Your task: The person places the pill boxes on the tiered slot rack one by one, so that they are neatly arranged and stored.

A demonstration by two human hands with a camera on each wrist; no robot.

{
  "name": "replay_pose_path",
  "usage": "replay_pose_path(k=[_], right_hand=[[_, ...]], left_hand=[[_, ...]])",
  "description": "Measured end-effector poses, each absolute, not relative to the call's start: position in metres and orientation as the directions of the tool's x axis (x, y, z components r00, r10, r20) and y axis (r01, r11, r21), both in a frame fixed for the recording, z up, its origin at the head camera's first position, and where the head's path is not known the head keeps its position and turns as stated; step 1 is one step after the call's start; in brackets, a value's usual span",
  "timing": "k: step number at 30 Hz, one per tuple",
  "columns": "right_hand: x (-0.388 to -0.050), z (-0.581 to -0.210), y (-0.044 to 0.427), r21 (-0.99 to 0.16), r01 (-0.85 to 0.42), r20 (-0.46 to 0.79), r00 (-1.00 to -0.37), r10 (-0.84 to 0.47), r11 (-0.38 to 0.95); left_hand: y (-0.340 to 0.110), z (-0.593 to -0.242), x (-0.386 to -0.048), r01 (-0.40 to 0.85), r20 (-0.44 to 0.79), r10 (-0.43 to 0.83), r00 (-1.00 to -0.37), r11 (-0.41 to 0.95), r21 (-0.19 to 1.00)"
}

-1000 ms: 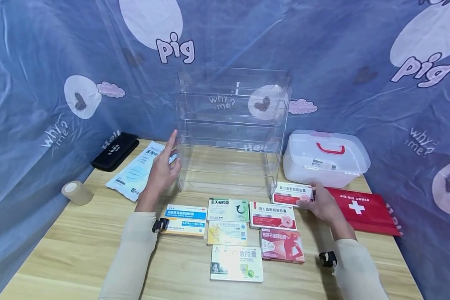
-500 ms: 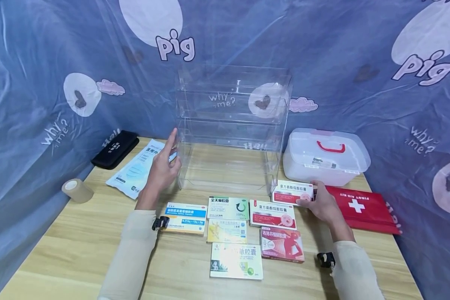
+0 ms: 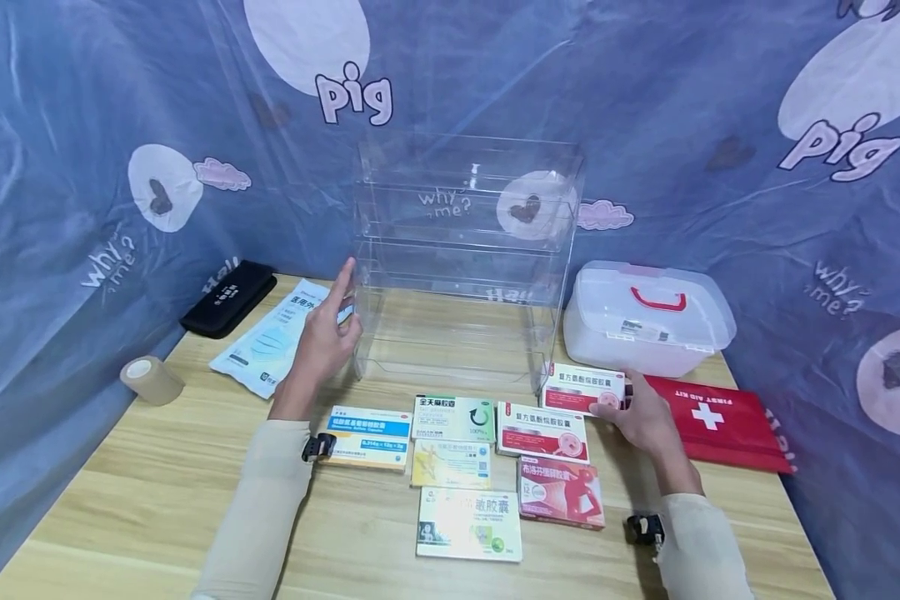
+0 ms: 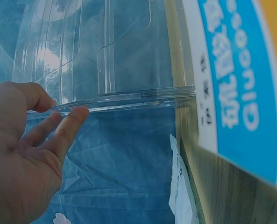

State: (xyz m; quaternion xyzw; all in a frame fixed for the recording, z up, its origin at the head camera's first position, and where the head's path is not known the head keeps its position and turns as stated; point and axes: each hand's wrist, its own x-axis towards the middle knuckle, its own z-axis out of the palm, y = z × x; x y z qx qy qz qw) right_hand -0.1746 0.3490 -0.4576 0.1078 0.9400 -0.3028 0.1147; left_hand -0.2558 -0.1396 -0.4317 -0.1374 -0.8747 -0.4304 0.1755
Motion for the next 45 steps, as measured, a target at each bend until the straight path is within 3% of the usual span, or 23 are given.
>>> replay_pose_path(k=[27,45], right_hand=[[-0.169,-0.461,0.349,-0.562,0.251,-0.230,-0.963,0.142,0.788],[-0.151,-0.441,0.347,-0.622,0.098,0.106,-0.972,0.208,0.777]], left_hand=[[-0.137,-0.432,-0.255,0.369,0.408,0.070,-0.910,0.585,0.722],[-0.138,-0.432,-0.256,0.390,0.432,0.076,-0.899,0.590,0.707]])
